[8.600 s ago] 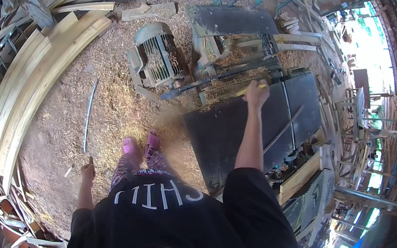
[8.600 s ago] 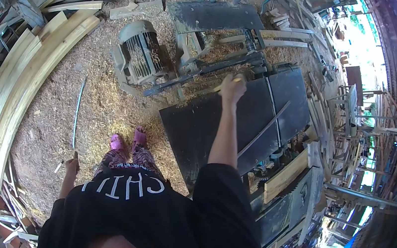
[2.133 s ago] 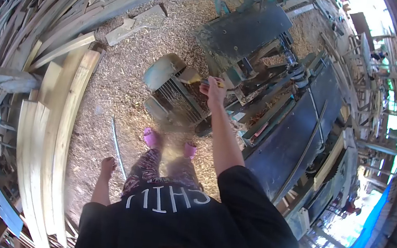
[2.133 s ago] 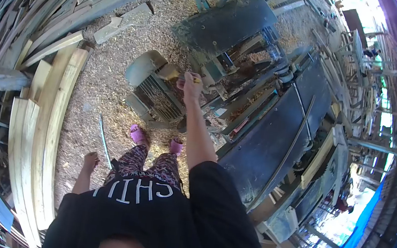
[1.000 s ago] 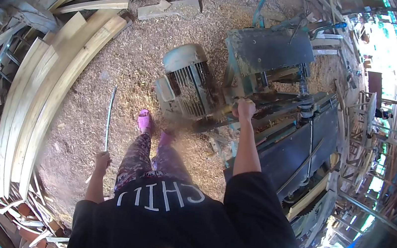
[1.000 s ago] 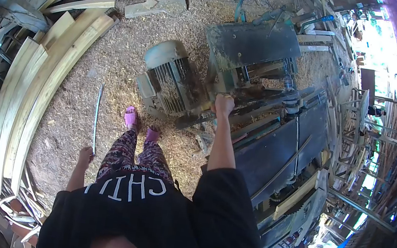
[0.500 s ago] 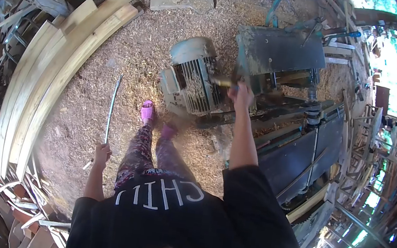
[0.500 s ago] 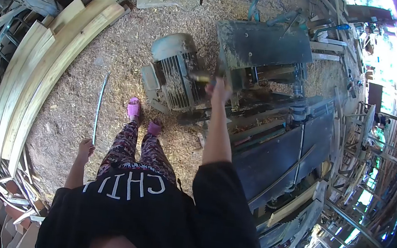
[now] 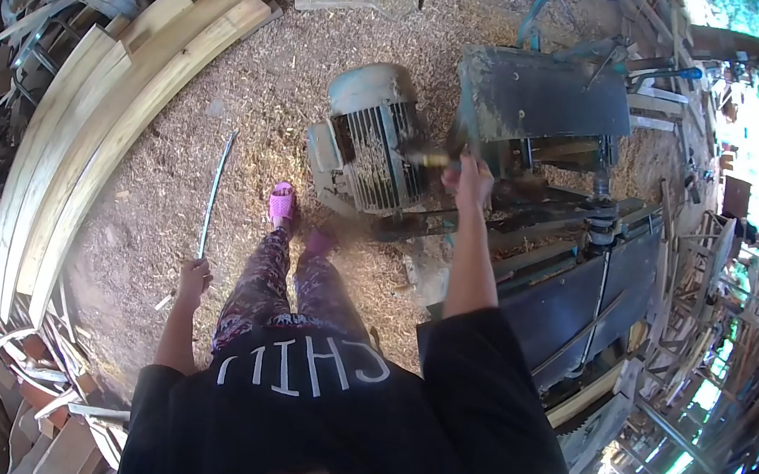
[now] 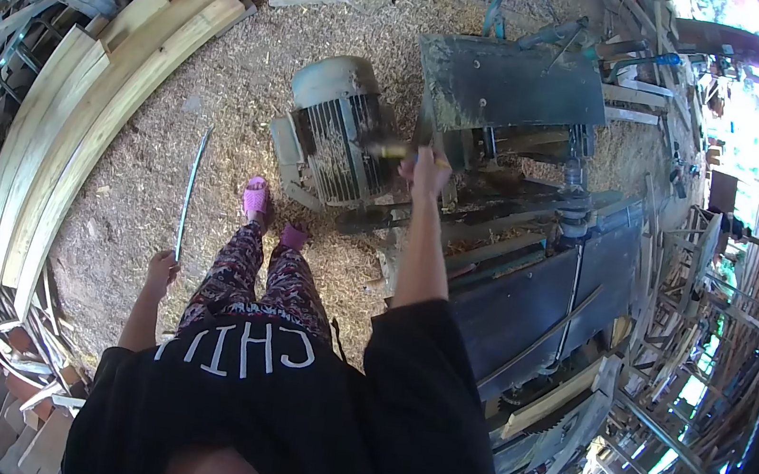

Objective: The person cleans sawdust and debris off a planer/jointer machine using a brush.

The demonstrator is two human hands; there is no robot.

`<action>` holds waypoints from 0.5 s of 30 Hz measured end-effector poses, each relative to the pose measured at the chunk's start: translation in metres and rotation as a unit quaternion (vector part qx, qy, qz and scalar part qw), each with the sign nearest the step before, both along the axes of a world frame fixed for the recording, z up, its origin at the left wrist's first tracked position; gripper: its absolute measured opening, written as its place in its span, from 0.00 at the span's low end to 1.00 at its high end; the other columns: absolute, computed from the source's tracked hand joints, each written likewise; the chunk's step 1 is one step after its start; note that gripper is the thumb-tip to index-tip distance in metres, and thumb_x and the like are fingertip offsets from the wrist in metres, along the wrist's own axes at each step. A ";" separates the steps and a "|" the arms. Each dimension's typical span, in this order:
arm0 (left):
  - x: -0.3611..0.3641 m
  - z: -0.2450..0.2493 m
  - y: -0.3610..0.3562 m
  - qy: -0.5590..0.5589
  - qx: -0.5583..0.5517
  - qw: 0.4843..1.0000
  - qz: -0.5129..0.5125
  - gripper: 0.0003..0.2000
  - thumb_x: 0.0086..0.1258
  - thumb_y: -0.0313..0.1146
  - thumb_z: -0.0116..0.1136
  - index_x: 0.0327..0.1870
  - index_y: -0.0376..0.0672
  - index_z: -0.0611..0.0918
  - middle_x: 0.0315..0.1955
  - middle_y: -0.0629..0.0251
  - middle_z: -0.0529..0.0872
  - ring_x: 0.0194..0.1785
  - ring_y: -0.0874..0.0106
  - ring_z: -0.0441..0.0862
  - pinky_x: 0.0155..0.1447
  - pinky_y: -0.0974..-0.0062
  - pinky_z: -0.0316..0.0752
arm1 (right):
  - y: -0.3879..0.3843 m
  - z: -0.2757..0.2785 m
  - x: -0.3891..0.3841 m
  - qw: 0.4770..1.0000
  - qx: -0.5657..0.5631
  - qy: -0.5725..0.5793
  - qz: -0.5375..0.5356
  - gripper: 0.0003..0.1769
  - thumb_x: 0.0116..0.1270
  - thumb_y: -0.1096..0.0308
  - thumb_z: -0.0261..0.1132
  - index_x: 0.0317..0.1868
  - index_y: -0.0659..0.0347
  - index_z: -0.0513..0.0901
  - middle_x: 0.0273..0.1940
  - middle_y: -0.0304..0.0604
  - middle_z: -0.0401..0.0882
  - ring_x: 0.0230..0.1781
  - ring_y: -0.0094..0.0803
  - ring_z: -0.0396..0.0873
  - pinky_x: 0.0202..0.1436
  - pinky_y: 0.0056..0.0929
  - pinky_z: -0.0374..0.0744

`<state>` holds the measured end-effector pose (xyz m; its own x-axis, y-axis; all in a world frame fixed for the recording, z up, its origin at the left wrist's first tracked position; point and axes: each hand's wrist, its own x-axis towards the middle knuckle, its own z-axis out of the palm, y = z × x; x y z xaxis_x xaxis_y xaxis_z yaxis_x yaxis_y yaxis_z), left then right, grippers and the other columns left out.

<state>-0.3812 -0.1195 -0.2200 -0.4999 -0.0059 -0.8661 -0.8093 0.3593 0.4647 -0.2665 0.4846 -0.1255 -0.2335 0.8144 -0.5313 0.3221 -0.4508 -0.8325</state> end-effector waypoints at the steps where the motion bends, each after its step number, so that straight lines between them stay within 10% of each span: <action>1: 0.000 -0.003 -0.002 0.002 0.005 1.000 -0.001 0.13 0.68 0.34 0.58 0.50 0.39 0.78 0.25 0.71 0.76 0.23 0.79 0.76 0.21 0.85 0.64 | 0.001 0.007 0.016 1.000 0.005 0.002 -0.001 0.08 0.65 0.68 0.64 0.38 0.65 0.76 0.27 0.46 0.79 0.18 0.32 0.80 0.19 0.31 0.82; 4: 0.005 -0.015 -0.005 -0.009 -0.003 1.000 -0.004 0.14 0.68 0.35 0.59 0.50 0.39 0.77 0.25 0.71 0.77 0.24 0.79 0.77 0.22 0.85 0.67 | 0.012 0.016 0.032 0.956 0.116 -0.244 0.117 0.07 0.67 0.68 0.60 0.34 0.64 0.75 0.23 0.45 0.77 0.17 0.32 0.79 0.20 0.31 0.83; 9: 0.018 -0.010 0.002 -0.010 -0.034 0.999 -0.040 0.12 0.68 0.34 0.58 0.48 0.39 0.78 0.24 0.71 0.76 0.24 0.79 0.77 0.22 0.84 0.67 | -0.001 -0.025 -0.042 0.964 -0.040 0.183 -0.188 0.06 0.64 0.70 0.61 0.34 0.63 0.74 0.27 0.47 0.78 0.15 0.35 0.78 0.17 0.33 0.82; 13: 0.019 0.000 0.006 -0.017 -0.018 0.999 -0.025 0.14 0.68 0.35 0.58 0.50 0.39 0.77 0.25 0.71 0.77 0.24 0.78 0.77 0.22 0.84 0.66 | 0.020 -0.047 0.005 0.959 -0.128 0.140 -0.212 0.05 0.64 0.70 0.61 0.35 0.63 0.74 0.28 0.47 0.79 0.17 0.35 0.79 0.19 0.32 0.83; 15: 0.024 -0.001 0.005 -0.009 -0.017 1.000 -0.021 0.14 0.68 0.35 0.58 0.51 0.39 0.77 0.25 0.72 0.77 0.24 0.79 0.76 0.22 0.84 0.65 | 0.043 -0.039 0.053 0.990 -0.022 -0.134 0.050 0.06 0.64 0.70 0.61 0.37 0.62 0.73 0.28 0.46 0.78 0.19 0.35 0.80 0.23 0.33 0.84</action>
